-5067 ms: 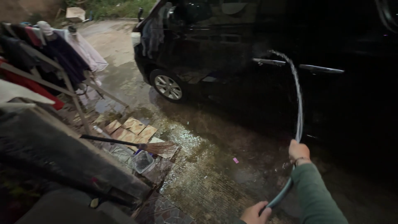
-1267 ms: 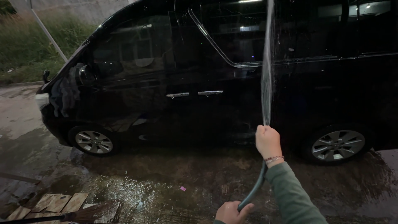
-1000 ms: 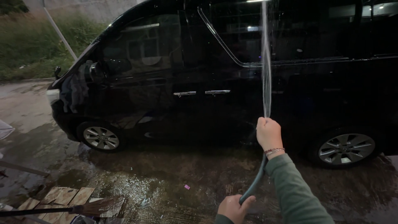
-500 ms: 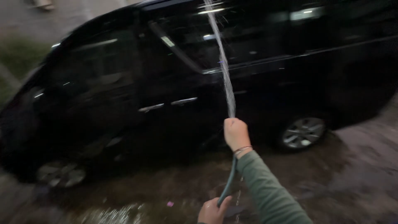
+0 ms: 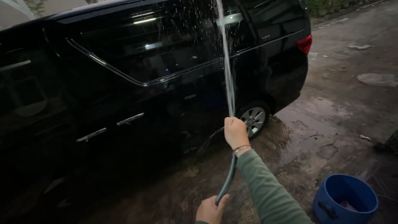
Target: Washing the exterior of a black van using a water hose.
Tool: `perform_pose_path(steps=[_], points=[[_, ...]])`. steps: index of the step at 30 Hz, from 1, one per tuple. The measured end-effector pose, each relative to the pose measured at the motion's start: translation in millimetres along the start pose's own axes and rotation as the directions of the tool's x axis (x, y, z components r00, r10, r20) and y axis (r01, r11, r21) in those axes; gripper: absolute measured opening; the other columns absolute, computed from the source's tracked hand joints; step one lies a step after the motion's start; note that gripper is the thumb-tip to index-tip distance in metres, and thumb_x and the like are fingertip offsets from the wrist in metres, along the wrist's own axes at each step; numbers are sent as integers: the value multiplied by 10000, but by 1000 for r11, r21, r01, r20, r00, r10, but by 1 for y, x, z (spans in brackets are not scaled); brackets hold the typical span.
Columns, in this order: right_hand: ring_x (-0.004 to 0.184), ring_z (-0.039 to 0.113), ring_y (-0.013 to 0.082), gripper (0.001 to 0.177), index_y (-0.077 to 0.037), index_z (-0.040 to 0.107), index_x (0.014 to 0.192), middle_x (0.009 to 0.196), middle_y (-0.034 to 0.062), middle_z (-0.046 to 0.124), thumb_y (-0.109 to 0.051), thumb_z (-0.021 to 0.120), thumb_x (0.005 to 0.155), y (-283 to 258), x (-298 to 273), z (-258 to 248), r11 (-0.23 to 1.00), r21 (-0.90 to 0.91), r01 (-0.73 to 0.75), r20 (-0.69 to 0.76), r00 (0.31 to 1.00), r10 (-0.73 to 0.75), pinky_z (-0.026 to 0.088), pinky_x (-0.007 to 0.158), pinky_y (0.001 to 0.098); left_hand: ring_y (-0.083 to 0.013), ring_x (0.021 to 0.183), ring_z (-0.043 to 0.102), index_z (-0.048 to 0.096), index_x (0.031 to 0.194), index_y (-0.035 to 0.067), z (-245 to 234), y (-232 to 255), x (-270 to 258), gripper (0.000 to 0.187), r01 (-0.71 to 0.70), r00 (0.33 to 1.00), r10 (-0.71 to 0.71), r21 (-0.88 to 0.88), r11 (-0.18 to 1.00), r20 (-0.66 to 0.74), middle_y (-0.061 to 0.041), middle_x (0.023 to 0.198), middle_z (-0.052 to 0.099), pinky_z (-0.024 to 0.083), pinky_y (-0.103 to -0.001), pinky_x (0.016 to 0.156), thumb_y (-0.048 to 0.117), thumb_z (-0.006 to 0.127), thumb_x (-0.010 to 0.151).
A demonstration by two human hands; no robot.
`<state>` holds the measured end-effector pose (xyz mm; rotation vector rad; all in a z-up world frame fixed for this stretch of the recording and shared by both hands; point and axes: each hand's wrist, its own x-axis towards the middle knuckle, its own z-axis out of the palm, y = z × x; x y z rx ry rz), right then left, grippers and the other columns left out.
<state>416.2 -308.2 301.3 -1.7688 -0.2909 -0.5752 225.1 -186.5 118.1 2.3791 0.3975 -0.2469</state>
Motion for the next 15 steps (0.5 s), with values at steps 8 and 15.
perform_pose_path(steps=[8, 15], points=[[643, 614, 406, 414, 48, 594, 736, 682, 254, 601, -281, 484, 962, 21, 23, -40, 995, -96, 11, -40, 999, -15, 482, 642, 486, -235, 509, 508, 631, 673, 139, 19, 49, -4, 628, -120, 992, 113, -111, 987, -64, -49, 547, 519, 417, -431, 543, 711, 584, 927], [607, 599, 388, 441, 50, 582, 726, 642, 235, 606, -302, 480, 972, 15, 16, -14, 991, -121, -58, 106, 992, 71, 479, 638, 475, -257, 460, 421, 598, 658, 133, 40, 29, 11, 674, -59, 998, 60, -144, 988, 0, -55, 514, 445, 343, -454, 501, 736, 560, 958]])
